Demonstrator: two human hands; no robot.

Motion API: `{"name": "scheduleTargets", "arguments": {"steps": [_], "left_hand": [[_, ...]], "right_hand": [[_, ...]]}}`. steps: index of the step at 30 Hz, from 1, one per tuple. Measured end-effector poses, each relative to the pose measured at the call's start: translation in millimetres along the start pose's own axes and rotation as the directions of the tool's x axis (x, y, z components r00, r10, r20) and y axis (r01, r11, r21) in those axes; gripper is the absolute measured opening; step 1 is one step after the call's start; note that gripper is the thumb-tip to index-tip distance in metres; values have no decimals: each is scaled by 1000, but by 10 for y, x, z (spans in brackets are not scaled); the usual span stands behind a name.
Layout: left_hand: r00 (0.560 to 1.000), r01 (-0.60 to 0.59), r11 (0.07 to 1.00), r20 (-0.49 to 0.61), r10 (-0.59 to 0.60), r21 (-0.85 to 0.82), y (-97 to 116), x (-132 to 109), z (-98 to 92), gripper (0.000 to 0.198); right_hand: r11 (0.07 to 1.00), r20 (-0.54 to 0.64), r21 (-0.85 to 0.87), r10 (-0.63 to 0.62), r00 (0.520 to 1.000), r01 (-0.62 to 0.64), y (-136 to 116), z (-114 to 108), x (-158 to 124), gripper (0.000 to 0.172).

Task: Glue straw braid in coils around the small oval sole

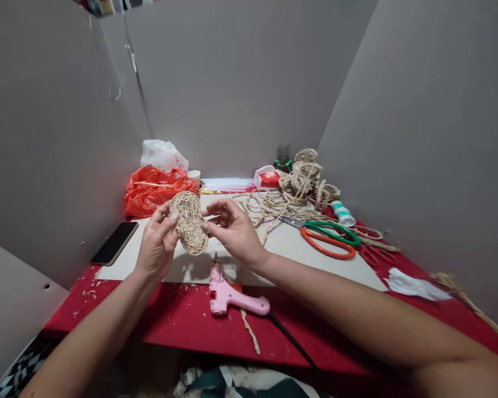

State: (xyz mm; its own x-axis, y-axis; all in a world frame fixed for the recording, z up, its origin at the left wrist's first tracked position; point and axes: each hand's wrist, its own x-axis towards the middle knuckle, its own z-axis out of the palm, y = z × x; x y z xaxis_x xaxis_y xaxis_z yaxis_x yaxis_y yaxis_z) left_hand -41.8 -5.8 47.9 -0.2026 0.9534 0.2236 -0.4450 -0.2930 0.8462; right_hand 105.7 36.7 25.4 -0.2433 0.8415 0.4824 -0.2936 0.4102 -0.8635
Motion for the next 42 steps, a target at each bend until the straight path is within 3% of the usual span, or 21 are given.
{"name": "scheduleTargets", "arguments": {"steps": [3, 6, 8, 11, 14, 17, 21, 24, 29, 33, 36, 42], "left_hand": [[993, 112, 994, 29, -112, 14, -85, -2, 54, 29], [979, 202, 979, 6, -203, 38, -203, 1, 125, 30], [980, 199, 979, -35, -197, 46, -262, 8, 168, 32], [987, 155, 985, -50, -152, 78, -309, 25, 215, 33], [993, 112, 988, -37, -108, 104, -331, 44, 242, 32], [996, 92, 989, -33, -89, 112, -351, 62, 244, 31], [997, 64, 987, -54, -57, 148, -390, 78, 190, 28], [998, 48, 982, -53, -39, 183, -412, 77, 122, 25], [999, 34, 969, -40, -25, 244, -416, 54, 46, 22], [999, 40, 963, -42, -30, 268, -403, 44, 48, 20], [999, 43, 963, -37, -35, 265, -398, 41, 56, 19], [1000, 9, 956, -15, -5, 292, -416, 44, 44, 19]], "right_hand": [[999, -50, -6, -36, 998, 36, -31, -44, 33, 29], [984, -34, -148, -110, 993, 104, -16, -70, -11, 23], [939, 15, -282, -202, 979, 198, 11, -93, -60, 20], [805, 113, -452, -375, 920, 384, 52, -147, -113, 27], [708, 162, -525, -461, 872, 472, 75, -206, -107, 31], [753, 120, -488, -442, 889, 440, 77, -237, -59, 29], [922, -27, -330, -225, 974, 204, 65, -224, 1, 21], [953, -32, -278, -137, 990, 123, 54, -201, 5, 12], [908, 22, -352, -234, 972, 227, 41, -198, -36, 10], [746, 158, -505, -415, 896, 434, 41, -241, -50, 13], [660, 232, -544, -476, 848, 519, 41, -262, -59, 13], [696, 191, -549, -434, 880, 462, 17, -247, -80, 9]]}}
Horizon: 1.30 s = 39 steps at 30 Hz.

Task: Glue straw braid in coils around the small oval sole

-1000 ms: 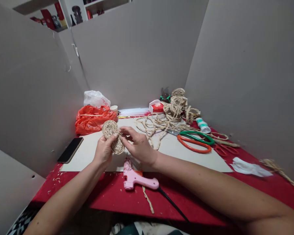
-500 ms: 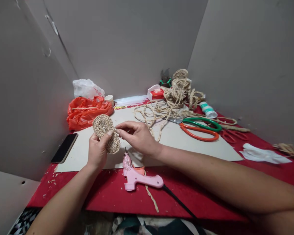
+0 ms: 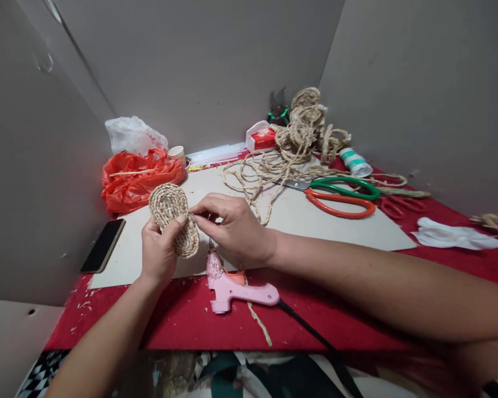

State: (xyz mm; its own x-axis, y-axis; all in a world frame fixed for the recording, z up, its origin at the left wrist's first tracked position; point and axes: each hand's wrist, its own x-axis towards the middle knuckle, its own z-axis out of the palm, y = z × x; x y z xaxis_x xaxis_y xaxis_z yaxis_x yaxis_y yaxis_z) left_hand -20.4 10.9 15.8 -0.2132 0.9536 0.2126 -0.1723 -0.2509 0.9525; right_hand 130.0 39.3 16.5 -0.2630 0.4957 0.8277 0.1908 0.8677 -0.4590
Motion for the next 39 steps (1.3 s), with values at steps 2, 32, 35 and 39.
{"name": "scheduleTargets", "arguments": {"steps": [2, 32, 35, 39], "left_hand": [[1000, -5, 1000, 3, 5, 7, -3, 3, -1, 19], [998, 47, 994, 37, -44, -94, 21, 20, 19, 24], [999, 27, 997, 49, -23, -79, 19, 8, 16, 23], [999, 25, 997, 49, -22, -73, 5, -15, 22, 25]], "right_hand": [[999, -3, 23, 30, 1000, -30, -13, -4, 8, 10], [706, 231, 527, 417, 879, -474, -19, -65, 152, 6], [694, 236, 536, 422, 875, -480, -25, -61, 151, 8], [761, 187, 502, 369, 910, -411, -20, -38, 115, 8]]}}
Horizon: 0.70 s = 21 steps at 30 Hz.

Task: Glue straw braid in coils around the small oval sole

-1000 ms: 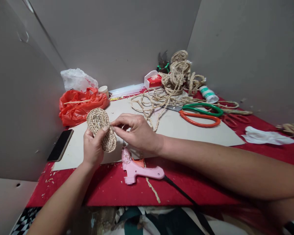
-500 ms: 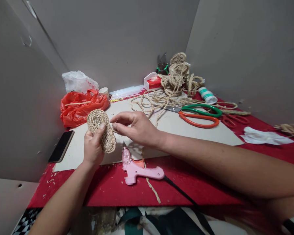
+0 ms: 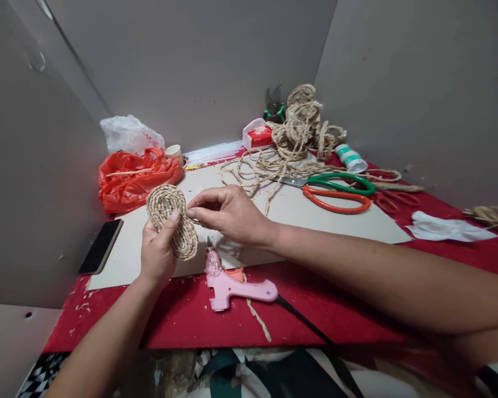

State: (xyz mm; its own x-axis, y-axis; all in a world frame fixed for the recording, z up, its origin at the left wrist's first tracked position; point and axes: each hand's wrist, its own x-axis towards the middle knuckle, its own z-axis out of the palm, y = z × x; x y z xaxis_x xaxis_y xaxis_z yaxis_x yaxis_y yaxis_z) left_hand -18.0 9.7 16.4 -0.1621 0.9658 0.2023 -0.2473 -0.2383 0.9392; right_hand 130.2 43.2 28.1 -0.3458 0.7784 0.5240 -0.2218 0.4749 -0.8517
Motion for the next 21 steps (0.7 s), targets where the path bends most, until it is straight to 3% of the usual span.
{"name": "scheduleTargets", "arguments": {"steps": [9, 15, 18, 21], "left_hand": [[997, -29, 1000, -69, 30, 8, -20, -55, 68, 25], [996, 89, 996, -26, -89, -4, 30, -11, 21, 21], [997, 82, 997, 3, -82, -6, 59, 18, -4, 23], [998, 69, 998, 5, -69, -4, 60, 39, -23, 24]], "right_hand": [[989, -27, -137, -63, 998, 59, 24, 76, -24, 10], [996, 51, -60, 61, 997, -58, -46, 14, 6, 12], [994, 75, 5, 111, 991, -111, -84, -15, 7, 11], [996, 39, -17, 86, 995, -86, -88, -15, 3, 9]]}}
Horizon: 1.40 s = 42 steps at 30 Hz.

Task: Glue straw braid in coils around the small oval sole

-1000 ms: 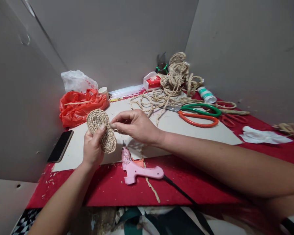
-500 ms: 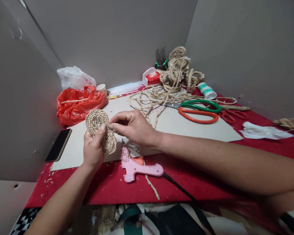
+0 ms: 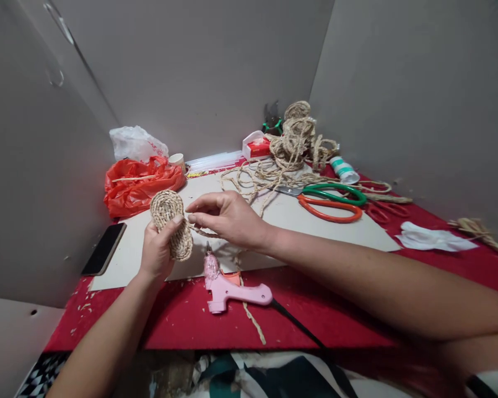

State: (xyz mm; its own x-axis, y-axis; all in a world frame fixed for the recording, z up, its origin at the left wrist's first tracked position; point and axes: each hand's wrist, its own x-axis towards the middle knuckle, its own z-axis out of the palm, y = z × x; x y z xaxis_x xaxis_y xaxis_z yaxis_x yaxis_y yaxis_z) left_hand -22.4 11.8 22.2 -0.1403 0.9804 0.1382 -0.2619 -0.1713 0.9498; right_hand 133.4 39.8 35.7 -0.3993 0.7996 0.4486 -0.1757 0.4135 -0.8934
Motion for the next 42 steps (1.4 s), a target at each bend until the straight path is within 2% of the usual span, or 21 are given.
{"name": "scheduleTargets", "arguments": {"steps": [7, 13, 19, 31, 35, 37, 39, 42], "left_hand": [[1000, -2, 1000, -21, 2, -18, -10, -11, -2, 25], [1000, -13, 1000, -18, 13, 2, -29, -13, 1, 24], [1000, -21, 1000, -19, 22, 14, -44, -18, 10, 24], [995, -89, 993, -44, 92, 73, -111, -124, 47, 20], [993, -85, 995, -80, 90, 59, -132, -71, 60, 24], [996, -38, 999, -81, 40, 32, -120, -16, 53, 25], [998, -6, 1000, -66, 6, -1, -93, 38, 37, 23], [999, -22, 999, -47, 20, -47, -50, 90, 4, 21]], "right_hand": [[989, -79, -126, -83, 993, 72, 35, 33, 1, 10], [986, -67, -139, -101, 993, 91, 83, 49, -27, 13], [957, -50, -241, -176, 983, 160, 126, 65, -52, 12], [952, -44, -274, -151, 987, 134, 55, 134, -104, 14], [908, -57, -394, -177, 983, 141, 97, 151, -68, 14], [894, -30, -427, -162, 986, 134, 98, 132, -37, 16], [898, 46, -418, -131, 990, 139, 71, 97, -9, 21], [900, 121, -405, -123, 985, 162, 11, 41, 7, 27]]}}
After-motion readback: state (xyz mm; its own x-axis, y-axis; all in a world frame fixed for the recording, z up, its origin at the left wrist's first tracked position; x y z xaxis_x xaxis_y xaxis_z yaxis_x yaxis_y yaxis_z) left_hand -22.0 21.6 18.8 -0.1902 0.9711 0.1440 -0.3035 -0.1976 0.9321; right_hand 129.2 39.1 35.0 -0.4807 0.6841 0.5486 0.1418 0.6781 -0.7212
